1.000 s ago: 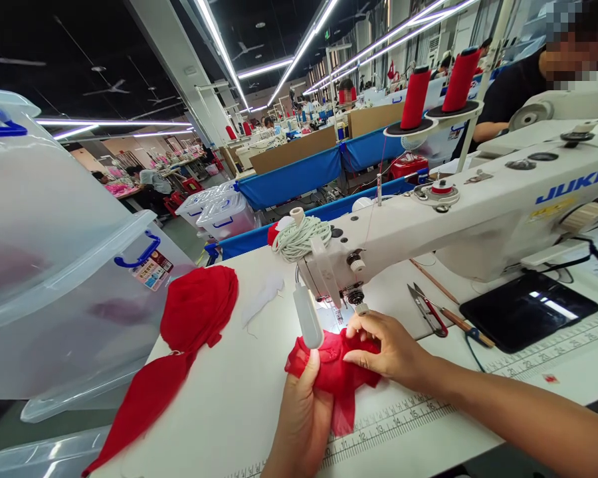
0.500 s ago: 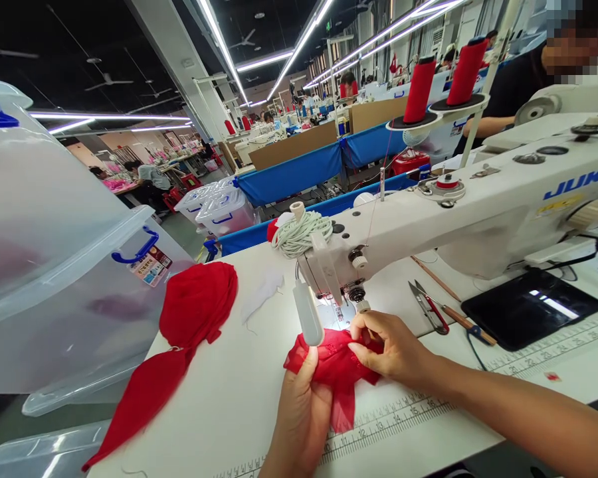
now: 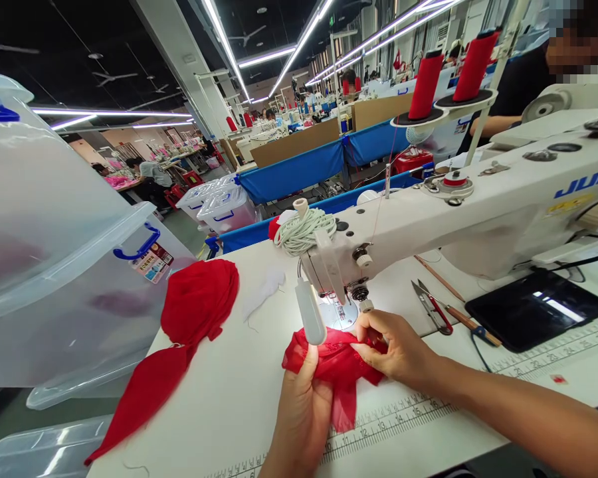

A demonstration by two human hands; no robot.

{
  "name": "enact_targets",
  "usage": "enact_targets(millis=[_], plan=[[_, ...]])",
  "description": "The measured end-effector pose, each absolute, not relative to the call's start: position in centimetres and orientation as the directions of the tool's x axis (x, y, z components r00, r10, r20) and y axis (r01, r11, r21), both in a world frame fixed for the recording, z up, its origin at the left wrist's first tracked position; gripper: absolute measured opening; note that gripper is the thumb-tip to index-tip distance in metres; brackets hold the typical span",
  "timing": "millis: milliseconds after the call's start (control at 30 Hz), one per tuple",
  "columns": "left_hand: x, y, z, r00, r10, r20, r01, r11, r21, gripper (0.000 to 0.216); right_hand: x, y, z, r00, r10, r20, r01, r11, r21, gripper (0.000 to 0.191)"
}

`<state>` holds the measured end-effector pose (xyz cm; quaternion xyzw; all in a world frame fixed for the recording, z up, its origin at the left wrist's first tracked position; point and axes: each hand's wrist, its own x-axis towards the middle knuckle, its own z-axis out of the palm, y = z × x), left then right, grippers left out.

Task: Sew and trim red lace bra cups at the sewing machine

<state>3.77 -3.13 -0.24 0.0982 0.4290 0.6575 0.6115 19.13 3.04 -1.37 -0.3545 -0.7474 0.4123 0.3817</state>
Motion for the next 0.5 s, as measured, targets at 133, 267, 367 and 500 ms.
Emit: enact_targets(millis=[133, 267, 367, 500], plan=[[4.4, -3.5, -0.4, -0.171, 0.919, -0.355, -0.646, 0.167, 0.745, 0.019, 19.2, 3.1, -1.4, -0.507, 0.814, 0.284, 0.254, 0.456, -0.853, 0.026], [5.0, -3.8, -0.2, -0.063, 0.953, -0.296, -0.627, 0.193, 0.755, 0.026, 19.2, 3.3, -1.7, -0.528, 0.798, 0.292, 0.289, 0.492, -0.821, 0.02], [4.5, -3.7, 0.1, -0.074, 0.957, -0.281, -0.696, 0.152, 0.701, 0.025, 19.4, 3.5, -1.9, -0.551, 0.78, 0.297, 0.282, 0.509, -0.814, 0.019], [3.2, -3.2, 0.1, -0.221, 0.878, -0.425, -0.821, 0.068, 0.567, 0.01, 19.8, 3.7, -1.6, -0.538, 0.803, 0.256, 0.282, 0.458, -0.843, 0.015]])
